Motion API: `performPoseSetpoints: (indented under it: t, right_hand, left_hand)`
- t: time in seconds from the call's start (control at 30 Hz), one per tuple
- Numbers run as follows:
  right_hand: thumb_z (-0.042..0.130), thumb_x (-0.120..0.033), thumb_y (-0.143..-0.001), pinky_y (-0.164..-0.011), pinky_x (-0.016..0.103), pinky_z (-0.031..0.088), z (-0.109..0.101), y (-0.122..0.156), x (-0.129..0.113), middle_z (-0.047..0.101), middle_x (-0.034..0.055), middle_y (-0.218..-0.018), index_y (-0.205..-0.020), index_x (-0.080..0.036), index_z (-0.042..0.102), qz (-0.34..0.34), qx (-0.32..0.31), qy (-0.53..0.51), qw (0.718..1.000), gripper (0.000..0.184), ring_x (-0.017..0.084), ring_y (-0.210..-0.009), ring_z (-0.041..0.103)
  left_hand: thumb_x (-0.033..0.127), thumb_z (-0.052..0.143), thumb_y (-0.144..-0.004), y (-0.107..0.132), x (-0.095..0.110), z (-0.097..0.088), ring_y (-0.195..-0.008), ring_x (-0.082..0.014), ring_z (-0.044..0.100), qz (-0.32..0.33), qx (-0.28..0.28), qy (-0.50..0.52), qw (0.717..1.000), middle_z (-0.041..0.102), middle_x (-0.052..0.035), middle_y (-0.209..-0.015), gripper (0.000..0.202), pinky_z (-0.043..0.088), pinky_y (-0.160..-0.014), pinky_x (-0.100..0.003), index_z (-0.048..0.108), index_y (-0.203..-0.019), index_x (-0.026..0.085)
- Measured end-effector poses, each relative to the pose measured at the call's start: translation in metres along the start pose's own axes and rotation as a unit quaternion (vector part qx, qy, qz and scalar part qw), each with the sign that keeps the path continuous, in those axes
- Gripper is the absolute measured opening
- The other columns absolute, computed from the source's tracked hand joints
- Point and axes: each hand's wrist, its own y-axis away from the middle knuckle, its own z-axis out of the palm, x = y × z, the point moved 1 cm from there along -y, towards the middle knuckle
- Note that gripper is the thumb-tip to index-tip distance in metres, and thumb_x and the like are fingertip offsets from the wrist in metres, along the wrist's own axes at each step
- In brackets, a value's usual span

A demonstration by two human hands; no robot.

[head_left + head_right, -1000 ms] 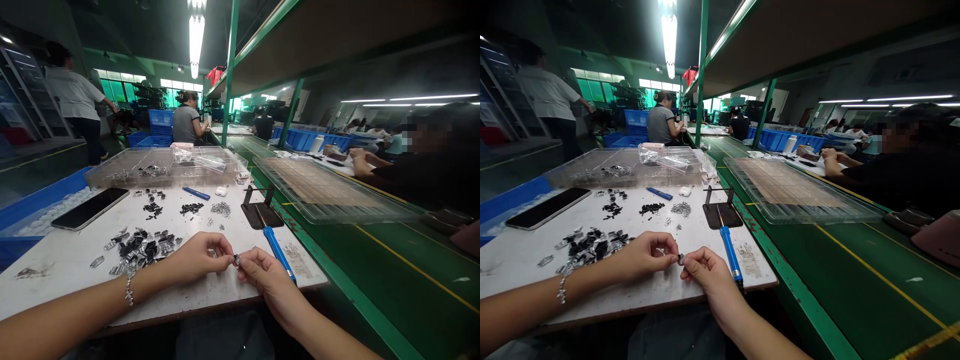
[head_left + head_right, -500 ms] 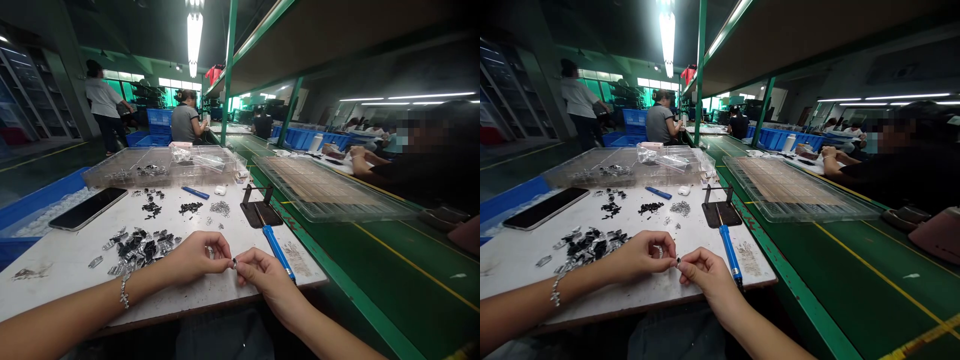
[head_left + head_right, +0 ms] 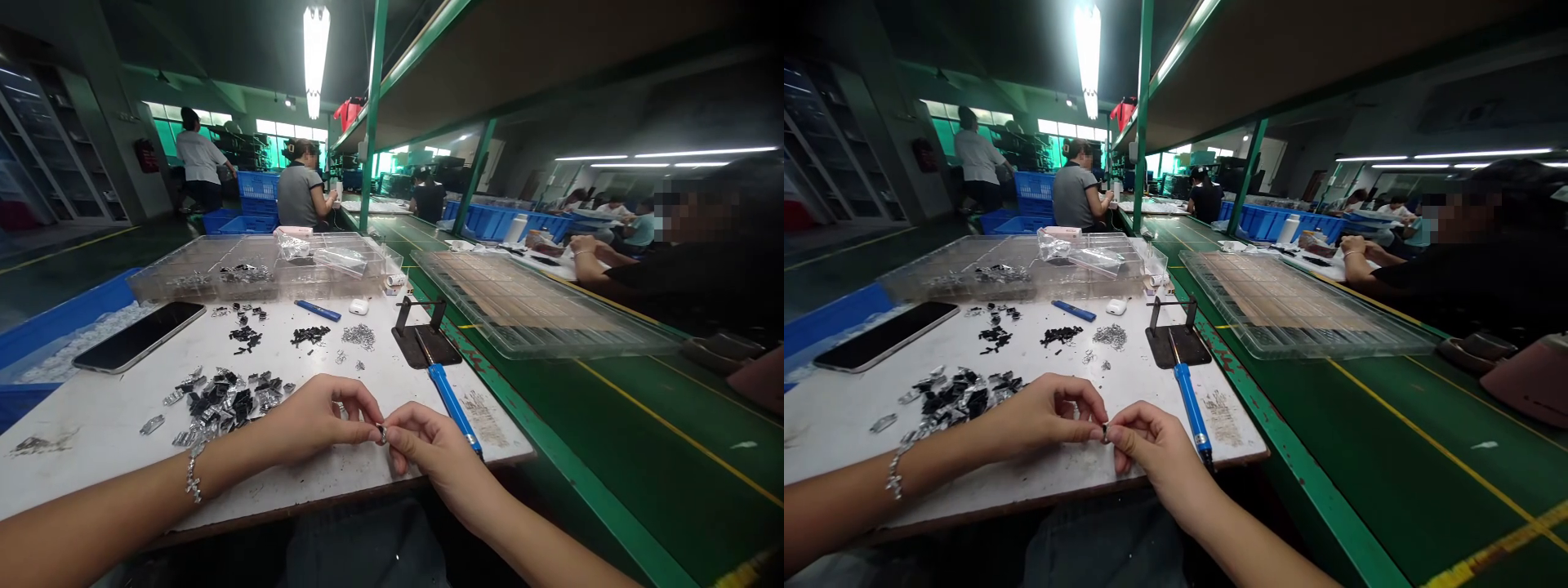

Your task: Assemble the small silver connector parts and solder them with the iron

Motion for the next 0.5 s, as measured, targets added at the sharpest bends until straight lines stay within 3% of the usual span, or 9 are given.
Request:
performPoseSetpoints:
  t: [0.13, 0.3, 0.4, 0.5]
  right_hand:
    - [0.071, -0.037, -0.076, -0.055, 0.021, 0.031, 0.0, -0.001, -0.001, 0.055, -0.0048, -0.054, -0.084, -0.014, 0.06, 0.009, 0.027, -0.013, 1.0, 0.027, 0.008, -0.053, 0.046]
    - [0.07, -0.04, -0.077, -0.056, 0.022, 0.027, 0.002, 0.0, -0.004, 0.05, -0.0051, -0.054, -0.075, -0.015, 0.057, 0.017, 0.062, -0.038, 0.997, 0.029, 0.008, -0.054, 0.039]
    - [0.067, -0.041, -0.079, -0.058, 0.023, 0.028, 0.001, 0.001, -0.001, 0.051, -0.0038, -0.057, -0.071, -0.015, 0.057, 0.002, 0.059, -0.028, 0.998, 0.029, 0.01, -0.057, 0.039]
    - [0.065, -0.04, -0.082, -0.061, 0.024, 0.029, -0.001, 0.002, 0.002, 0.052, -0.0028, -0.061, -0.077, -0.015, 0.061, -0.005, 0.05, -0.012, 0.999, 0.026, 0.011, -0.061, 0.041]
  left_hand:
    - [0.02, 0.067, -0.078, 0.001, -0.001, 0.004, -0.07, -0.012, 0.057, 0.125, 0.06, -0.075, 0.988, 0.067, -0.0013, -0.08, 0.005, 0.041, -0.062, -0.021, 0.072, -0.08, 0.02]
    - [0.015, 0.054, -0.088, 0.005, 0.001, 0.013, -0.084, -0.0172, 0.057, 0.268, 0.104, -0.216, 0.933, 0.064, -0.0073, -0.089, 0.015, 0.045, -0.073, -0.027, 0.069, -0.087, 0.016]
    - [0.017, 0.052, -0.09, 0.007, 0.003, 0.017, -0.085, -0.019, 0.055, 0.286, 0.11, -0.284, 0.909, 0.063, -0.0082, -0.092, 0.014, 0.044, -0.074, -0.031, 0.066, -0.086, 0.016]
    - [0.022, 0.057, -0.088, 0.009, 0.004, 0.019, -0.085, -0.0202, 0.052, 0.258, 0.132, -0.306, 0.907, 0.061, -0.0081, -0.091, 0.01, 0.043, -0.074, -0.033, 0.062, -0.082, 0.015]
